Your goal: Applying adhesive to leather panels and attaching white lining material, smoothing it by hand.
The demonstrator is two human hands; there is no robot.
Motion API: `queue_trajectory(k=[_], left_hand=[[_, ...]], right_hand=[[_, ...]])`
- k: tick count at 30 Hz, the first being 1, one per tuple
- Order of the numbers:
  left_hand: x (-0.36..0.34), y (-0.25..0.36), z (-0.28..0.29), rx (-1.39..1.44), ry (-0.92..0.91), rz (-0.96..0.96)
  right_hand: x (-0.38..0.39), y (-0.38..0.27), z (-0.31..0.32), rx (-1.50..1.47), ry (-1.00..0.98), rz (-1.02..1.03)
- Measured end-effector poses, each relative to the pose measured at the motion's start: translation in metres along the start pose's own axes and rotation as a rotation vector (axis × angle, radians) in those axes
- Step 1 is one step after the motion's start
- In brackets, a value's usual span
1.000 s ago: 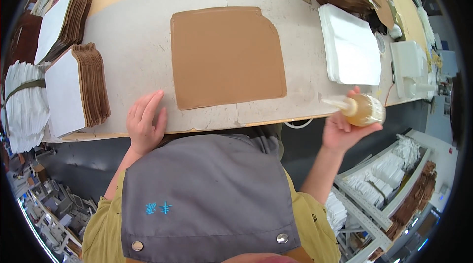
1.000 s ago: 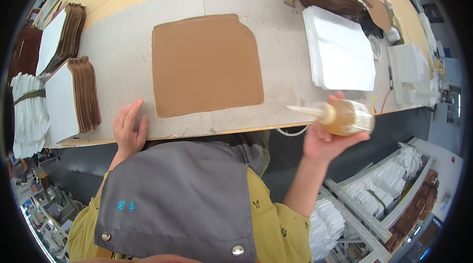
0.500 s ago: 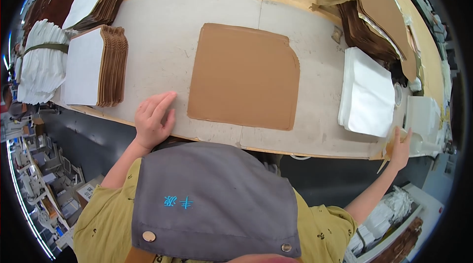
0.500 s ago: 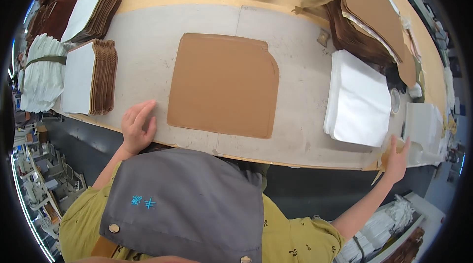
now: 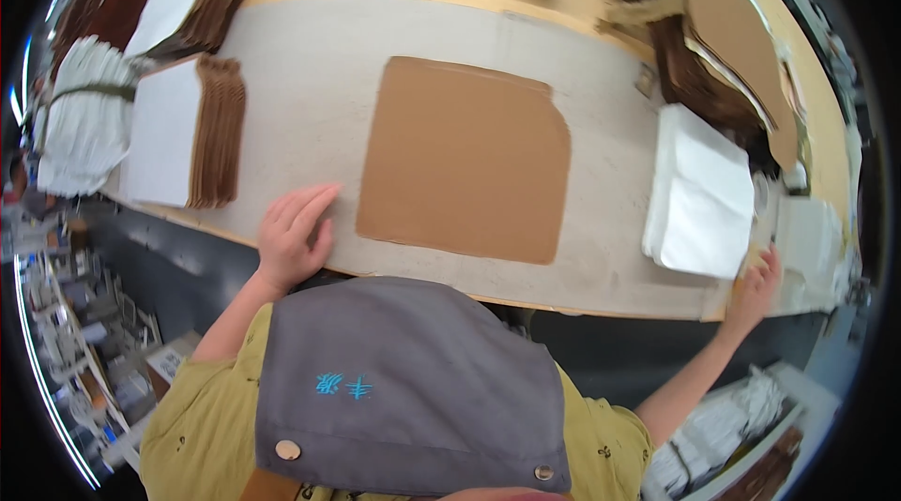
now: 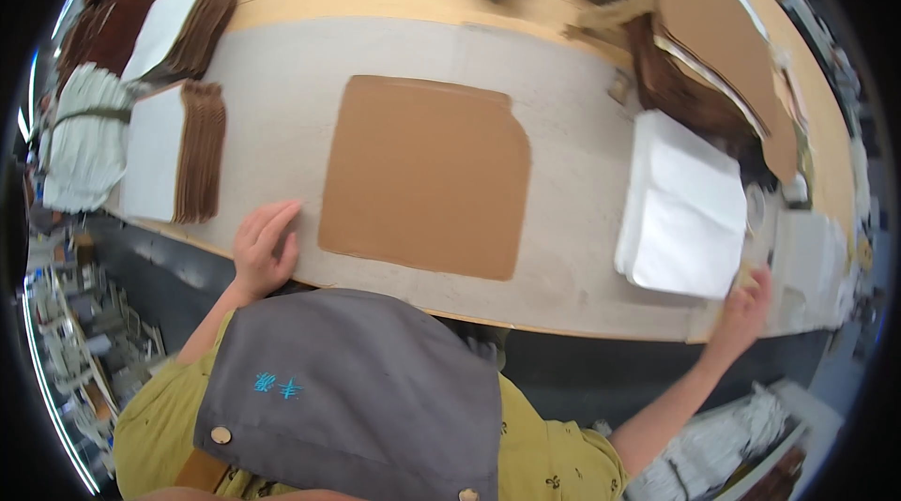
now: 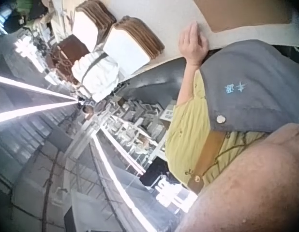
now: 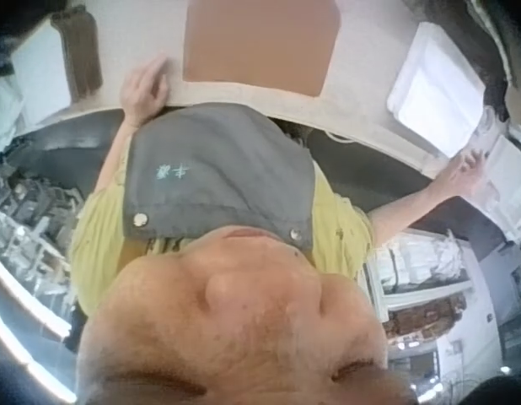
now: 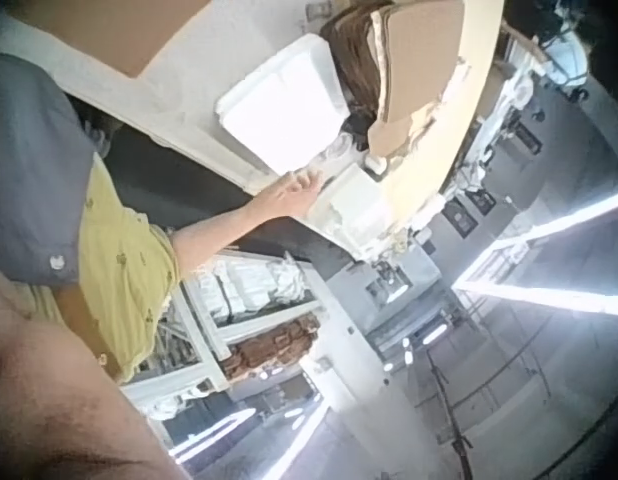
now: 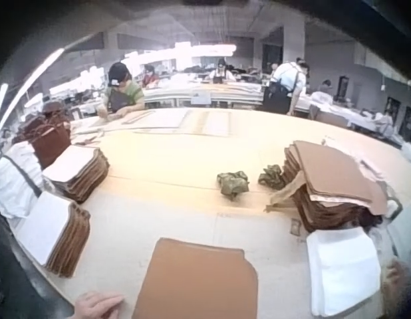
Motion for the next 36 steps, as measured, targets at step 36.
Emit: queue_trajectory(k=[36], left_hand=[[-0.222, 0.217, -0.116, 0.649, -0.159, -0.739]], right_hand=[[0.027, -0.11, -0.06, -0.355, -0.132, 0.174]])
Point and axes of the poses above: each hand's wrist, its own x-axis away from the middle knuckle, its own z-axis out of the back of the hand, y = z × x, the point moved 2 cm from there along -x, towards the middle knuckle, and after that the axes turned 6 degrees about y, right-handed, at the moved point
